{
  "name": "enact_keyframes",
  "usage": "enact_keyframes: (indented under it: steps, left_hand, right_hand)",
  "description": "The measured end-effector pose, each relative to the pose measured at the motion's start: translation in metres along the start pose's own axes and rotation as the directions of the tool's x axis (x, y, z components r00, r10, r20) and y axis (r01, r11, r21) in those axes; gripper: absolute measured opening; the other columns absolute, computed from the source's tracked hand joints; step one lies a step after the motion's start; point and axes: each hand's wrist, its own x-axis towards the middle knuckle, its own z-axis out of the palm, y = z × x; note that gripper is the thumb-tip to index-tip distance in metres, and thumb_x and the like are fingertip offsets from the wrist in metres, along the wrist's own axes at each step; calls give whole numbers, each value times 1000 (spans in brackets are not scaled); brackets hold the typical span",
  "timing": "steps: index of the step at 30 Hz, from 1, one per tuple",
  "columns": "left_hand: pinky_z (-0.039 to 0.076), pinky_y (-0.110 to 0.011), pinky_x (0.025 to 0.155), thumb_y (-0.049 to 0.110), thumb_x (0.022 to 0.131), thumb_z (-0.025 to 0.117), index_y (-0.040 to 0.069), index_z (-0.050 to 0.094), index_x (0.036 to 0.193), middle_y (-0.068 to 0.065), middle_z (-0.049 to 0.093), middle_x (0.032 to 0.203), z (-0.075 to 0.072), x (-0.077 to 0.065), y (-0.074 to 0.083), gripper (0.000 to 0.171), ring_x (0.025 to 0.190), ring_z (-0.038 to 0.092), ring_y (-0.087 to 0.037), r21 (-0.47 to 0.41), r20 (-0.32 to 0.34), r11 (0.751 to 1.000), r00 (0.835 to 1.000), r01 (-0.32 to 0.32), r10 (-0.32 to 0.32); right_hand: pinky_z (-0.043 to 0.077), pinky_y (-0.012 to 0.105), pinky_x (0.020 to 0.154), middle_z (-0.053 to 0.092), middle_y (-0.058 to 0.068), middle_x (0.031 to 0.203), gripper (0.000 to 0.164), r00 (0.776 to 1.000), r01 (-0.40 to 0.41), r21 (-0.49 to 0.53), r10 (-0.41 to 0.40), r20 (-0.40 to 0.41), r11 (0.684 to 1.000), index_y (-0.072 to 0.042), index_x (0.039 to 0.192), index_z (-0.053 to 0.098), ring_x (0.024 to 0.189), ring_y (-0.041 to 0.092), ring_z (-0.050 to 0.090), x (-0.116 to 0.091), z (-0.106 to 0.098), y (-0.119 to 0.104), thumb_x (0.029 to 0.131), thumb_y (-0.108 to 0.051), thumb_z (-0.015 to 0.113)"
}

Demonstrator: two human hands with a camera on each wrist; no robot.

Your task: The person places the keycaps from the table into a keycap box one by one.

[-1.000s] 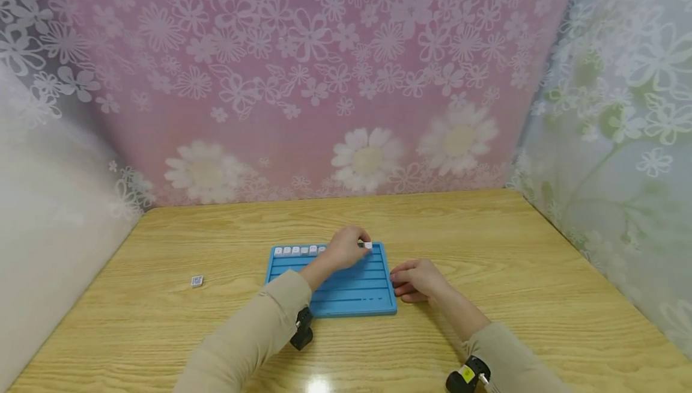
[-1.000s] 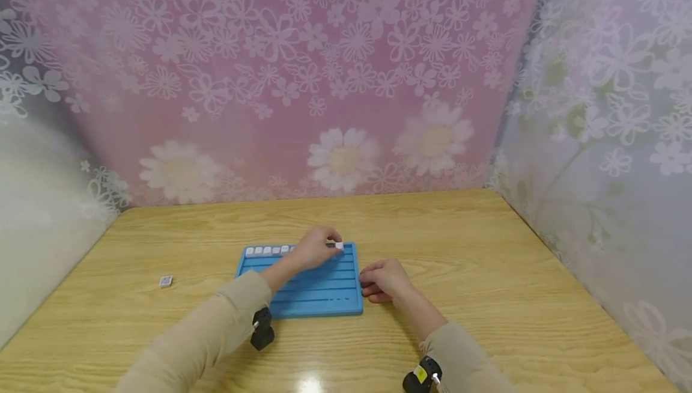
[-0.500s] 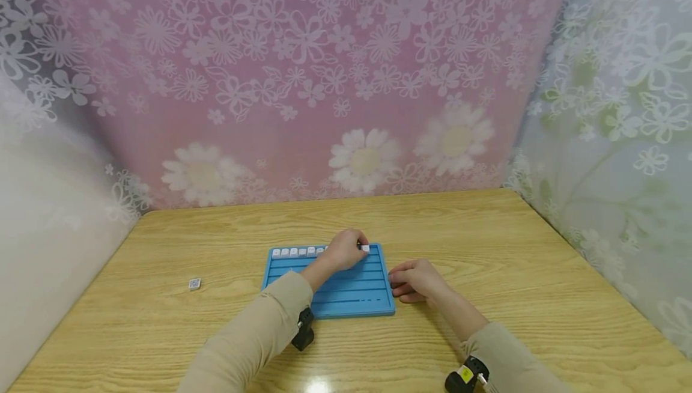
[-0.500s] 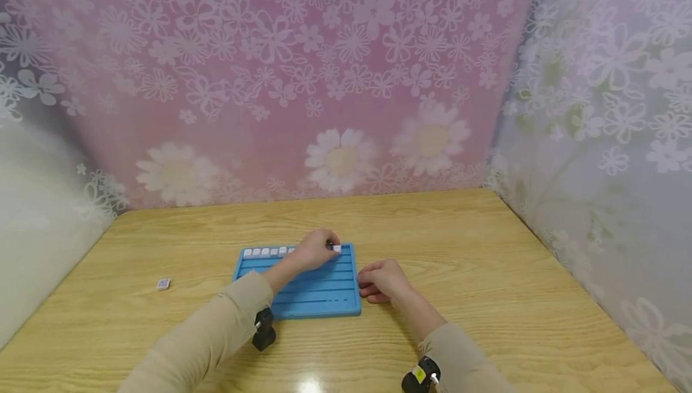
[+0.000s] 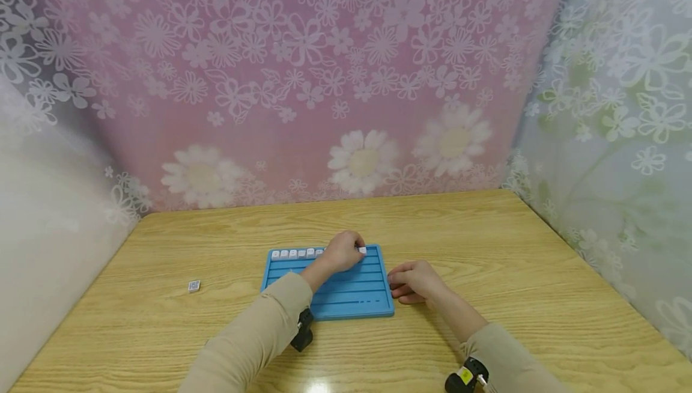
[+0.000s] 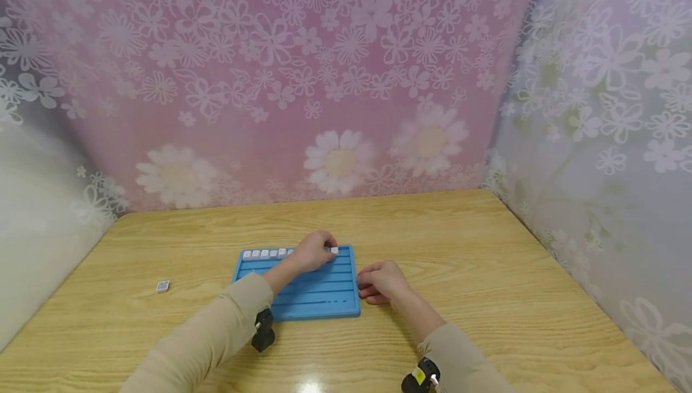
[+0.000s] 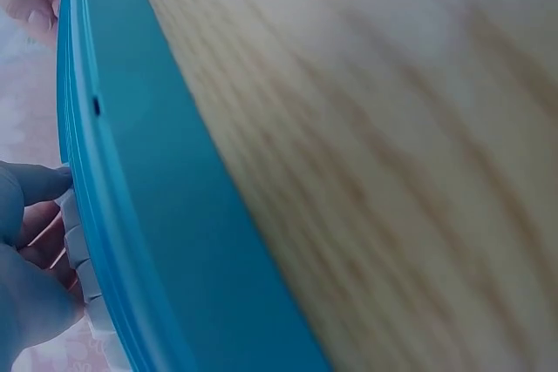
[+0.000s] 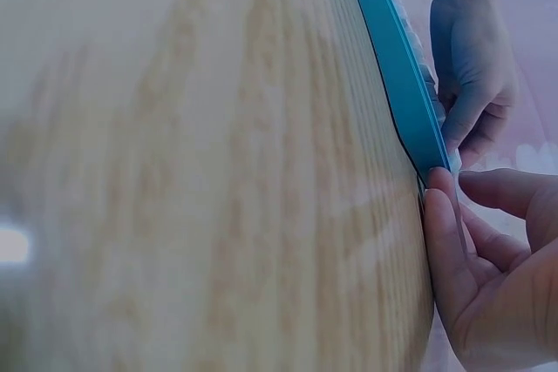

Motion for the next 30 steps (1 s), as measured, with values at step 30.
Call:
enact_keyframes:
  steps: [30]
  left_hand:
    - [45,-30,63,13,88,62,3,69,97,-6,63,91,-4,-2,2,15,68,52,-14,43,17,999,999,-32,31]
  right_hand:
    - [53,28,52,64,8,76,24,1000,-7,-1,7,-12,1000,6,106,63,57,12,62,0,1,-1,87,-8,62]
